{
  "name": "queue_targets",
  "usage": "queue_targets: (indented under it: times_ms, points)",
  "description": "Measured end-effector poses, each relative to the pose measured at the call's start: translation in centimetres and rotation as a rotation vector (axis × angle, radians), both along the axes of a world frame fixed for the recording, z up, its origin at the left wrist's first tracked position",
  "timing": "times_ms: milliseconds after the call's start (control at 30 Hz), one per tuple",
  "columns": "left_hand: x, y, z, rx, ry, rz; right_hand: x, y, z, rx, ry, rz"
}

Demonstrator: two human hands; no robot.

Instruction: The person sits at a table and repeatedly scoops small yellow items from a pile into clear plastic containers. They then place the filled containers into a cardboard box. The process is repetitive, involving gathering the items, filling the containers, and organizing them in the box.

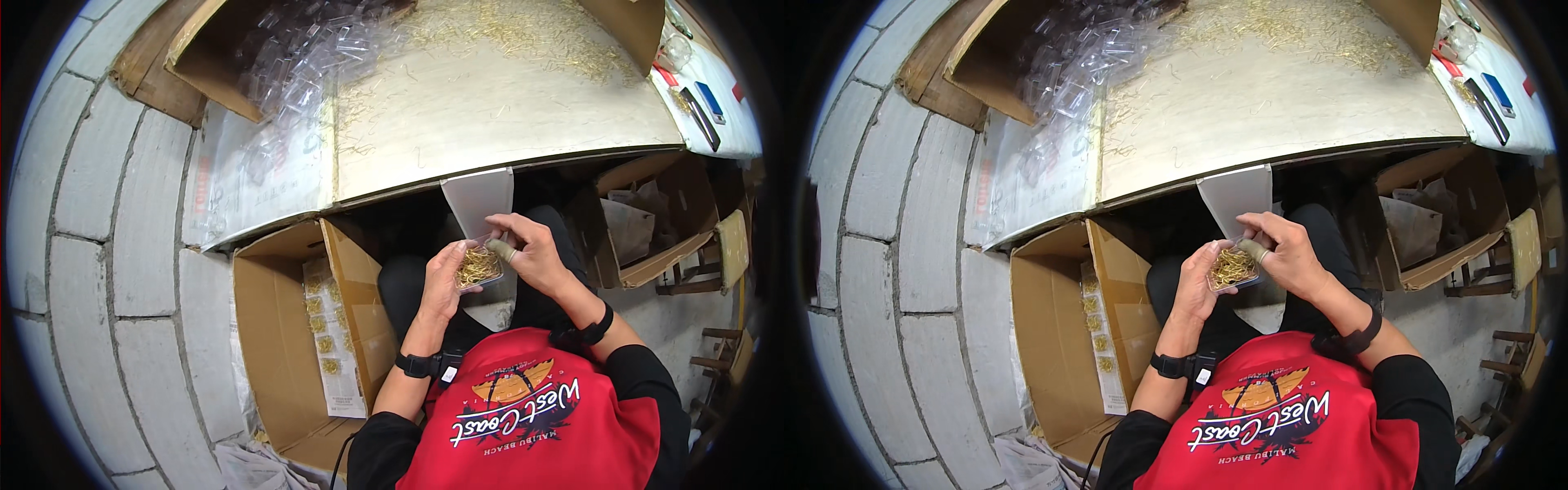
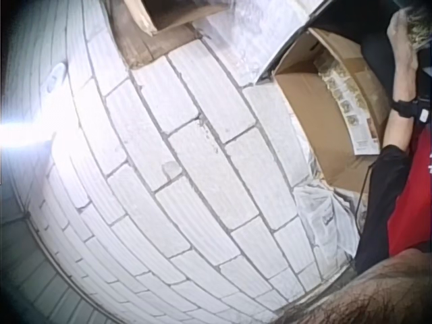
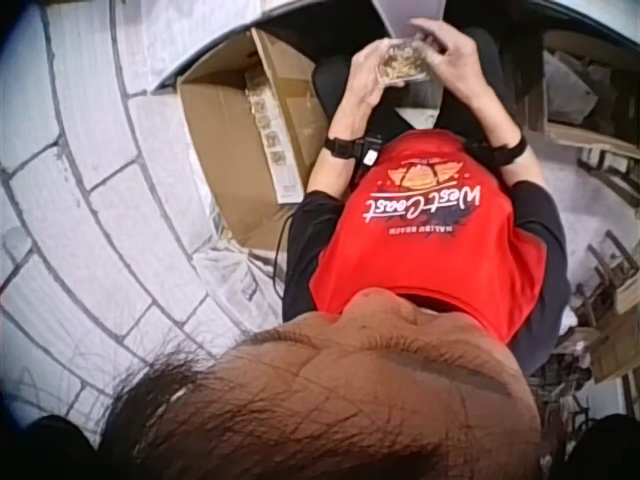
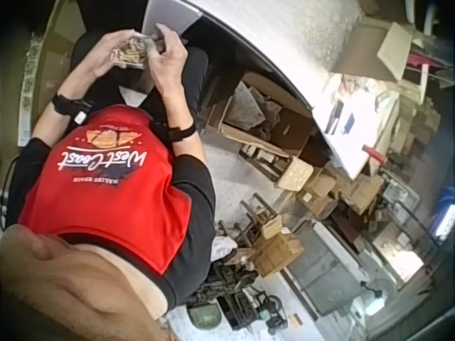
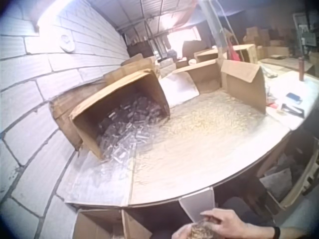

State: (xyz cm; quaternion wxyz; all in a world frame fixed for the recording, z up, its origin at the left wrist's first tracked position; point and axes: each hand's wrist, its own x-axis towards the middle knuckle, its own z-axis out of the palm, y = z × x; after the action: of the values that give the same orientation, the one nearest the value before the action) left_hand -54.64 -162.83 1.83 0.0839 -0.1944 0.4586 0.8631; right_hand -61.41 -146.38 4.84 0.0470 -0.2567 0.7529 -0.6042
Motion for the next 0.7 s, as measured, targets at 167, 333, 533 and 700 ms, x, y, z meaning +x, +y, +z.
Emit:
queue_targets:
  times_ms: [167,333,533,700]
  points:
    - [0.1,0.1,0.1,-0.044,0.007,-0.018,-0.2,-0.4,-0.5,-0.113,-0.281,-0.008]
    - [0.1,1.0,1.1,-0.183,0.047,-0.008,0.1,-0.7,0.0,0.054,-0.109,0.027]
    - [0.2,1.1,0.8,-0.191,0.041,-0.02,0.3,-0.9,0.4,0.2,0.134,0.022]
    - [0.1,1.2,-0.3,-0.128,0.014,0.031,0.4,-0.8,-0.1,0.253,0.216,0.031]
